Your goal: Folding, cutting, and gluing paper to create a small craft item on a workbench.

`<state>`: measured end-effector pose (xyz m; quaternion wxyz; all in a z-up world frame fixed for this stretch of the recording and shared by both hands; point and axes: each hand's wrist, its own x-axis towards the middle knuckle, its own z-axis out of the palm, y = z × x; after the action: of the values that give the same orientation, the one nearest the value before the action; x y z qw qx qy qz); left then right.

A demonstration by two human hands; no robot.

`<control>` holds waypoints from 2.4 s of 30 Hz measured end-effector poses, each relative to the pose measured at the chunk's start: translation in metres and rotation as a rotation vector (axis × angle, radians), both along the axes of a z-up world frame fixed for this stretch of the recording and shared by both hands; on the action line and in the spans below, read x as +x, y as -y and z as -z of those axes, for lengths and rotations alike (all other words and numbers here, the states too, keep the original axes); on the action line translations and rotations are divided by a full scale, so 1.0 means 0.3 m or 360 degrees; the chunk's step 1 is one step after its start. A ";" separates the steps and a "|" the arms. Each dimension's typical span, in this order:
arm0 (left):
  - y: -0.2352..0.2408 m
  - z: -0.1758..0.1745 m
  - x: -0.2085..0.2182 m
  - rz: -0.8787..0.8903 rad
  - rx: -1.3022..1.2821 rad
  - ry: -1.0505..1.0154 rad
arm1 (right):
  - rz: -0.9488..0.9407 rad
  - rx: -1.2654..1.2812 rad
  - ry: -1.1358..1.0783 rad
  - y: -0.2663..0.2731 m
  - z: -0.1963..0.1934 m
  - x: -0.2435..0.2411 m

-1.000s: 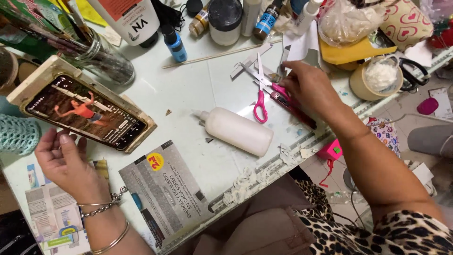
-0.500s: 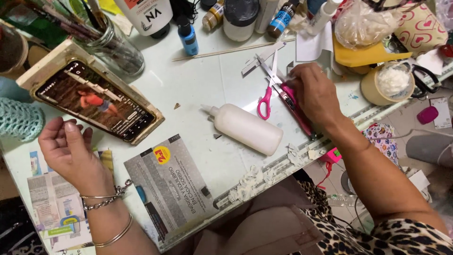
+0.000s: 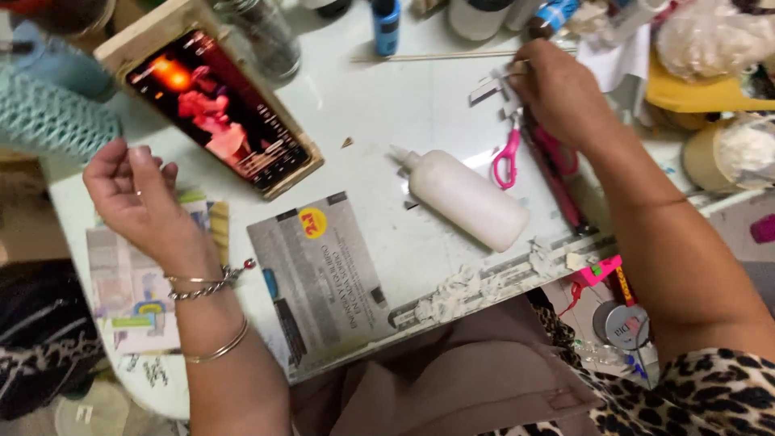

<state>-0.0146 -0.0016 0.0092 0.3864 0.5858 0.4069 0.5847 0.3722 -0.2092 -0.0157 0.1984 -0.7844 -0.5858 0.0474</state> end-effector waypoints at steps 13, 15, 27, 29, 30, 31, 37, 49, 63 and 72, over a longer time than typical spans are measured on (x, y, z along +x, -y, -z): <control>0.021 -0.033 -0.003 -0.0026 0.0330 -0.0025 | 0.0191 0.0395 -0.0148 0.079 -0.132 -0.158; -0.004 0.000 -0.017 -0.0018 0.0344 -0.0021 | 0.0144 0.0508 -0.0137 0.129 -0.168 -0.209; 0.029 0.086 -0.055 -0.0531 0.0600 -0.0215 | -0.0084 0.0065 0.0007 0.498 -0.153 -0.357; 0.046 0.074 -0.039 -0.0435 0.0655 -0.0070 | 0.0073 -0.0134 -0.0168 0.540 -0.105 -0.376; 0.054 0.066 -0.029 -0.0439 0.0659 -0.0072 | 0.0069 -0.0131 -0.0169 0.544 -0.074 -0.384; 0.063 0.057 -0.021 -0.0422 0.0780 -0.0102 | 0.0082 -0.0048 -0.0076 0.547 -0.041 -0.391; 0.181 -0.058 0.061 0.0080 0.1350 -0.0931 | 0.0059 0.0249 0.0066 0.496 0.001 -0.434; 0.308 0.062 0.223 0.1463 0.1244 -0.1269 | -0.0164 -0.0212 -0.0193 0.279 -0.038 -0.673; 0.345 0.136 0.256 0.1532 0.1270 -0.1272 | -0.0315 0.0091 0.0795 0.057 -0.087 -0.481; 0.297 0.074 0.215 0.1493 0.1098 -0.1264 | -0.0123 0.0101 0.0494 0.004 -0.092 -0.512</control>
<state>0.0500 -0.0907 -0.0131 0.2121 0.9577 0.0131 0.1940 0.2186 -0.2104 0.0119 0.1280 -0.7525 -0.6404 -0.0854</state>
